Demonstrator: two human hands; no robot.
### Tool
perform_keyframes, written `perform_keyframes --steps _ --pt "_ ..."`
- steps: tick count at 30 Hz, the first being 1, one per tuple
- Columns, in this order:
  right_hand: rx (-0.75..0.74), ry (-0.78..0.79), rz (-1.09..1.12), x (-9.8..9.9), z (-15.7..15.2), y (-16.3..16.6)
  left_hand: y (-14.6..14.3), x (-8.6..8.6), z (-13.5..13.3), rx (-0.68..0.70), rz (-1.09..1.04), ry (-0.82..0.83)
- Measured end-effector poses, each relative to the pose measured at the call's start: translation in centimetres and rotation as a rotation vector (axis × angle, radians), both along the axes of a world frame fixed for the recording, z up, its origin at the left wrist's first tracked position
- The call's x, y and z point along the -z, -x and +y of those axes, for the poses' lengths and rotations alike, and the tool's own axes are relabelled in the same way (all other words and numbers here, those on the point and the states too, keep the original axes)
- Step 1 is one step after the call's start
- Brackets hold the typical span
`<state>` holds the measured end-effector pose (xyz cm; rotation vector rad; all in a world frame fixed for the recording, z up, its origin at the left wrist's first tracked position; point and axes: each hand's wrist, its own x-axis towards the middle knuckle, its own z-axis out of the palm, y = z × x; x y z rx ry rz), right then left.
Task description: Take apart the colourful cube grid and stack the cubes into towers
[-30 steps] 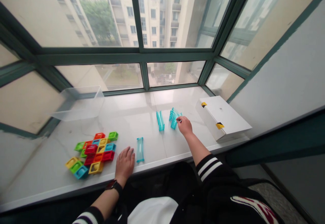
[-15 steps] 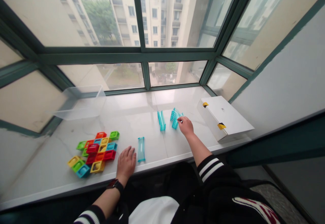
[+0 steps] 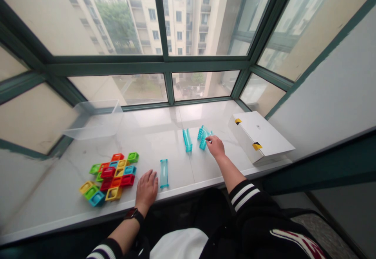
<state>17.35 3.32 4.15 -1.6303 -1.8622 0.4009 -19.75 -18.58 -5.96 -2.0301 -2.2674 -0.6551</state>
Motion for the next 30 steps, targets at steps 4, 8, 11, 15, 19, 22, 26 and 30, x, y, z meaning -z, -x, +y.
perform_keyframes --steps 4,8,11,15,19,22,26,30 --pt "-0.002 0.005 -0.005 -0.08 0.00 -0.03 -0.02 -0.10 -0.02 -0.004 0.008 0.004" --pt "0.001 0.011 0.001 0.03 -0.06 -0.06 0.00 -0.14 0.00 0.006 0.018 0.000" --pt "-0.003 0.012 0.014 0.16 -0.13 -0.10 -0.05 -0.22 0.01 0.004 0.004 0.003" --pt "-0.007 0.010 0.021 0.21 -0.20 -0.15 -0.16 -0.30 0.01 -0.002 -0.010 0.000" --pt "-0.012 0.009 0.020 0.16 -0.24 -0.17 -0.15 -0.32 0.00 -0.001 -0.007 0.001" --pt "-0.011 0.007 0.022 0.14 -0.25 -0.14 -0.14 -0.37 -0.01 -0.001 -0.003 0.013" --pt "-0.013 0.011 0.015 0.16 -0.25 -0.14 -0.19 -0.41 -0.01 0.000 0.015 0.014" --pt "-0.013 0.005 0.029 0.36 -0.40 -0.35 -0.26 -0.38 -0.01 -0.006 0.018 -0.003"
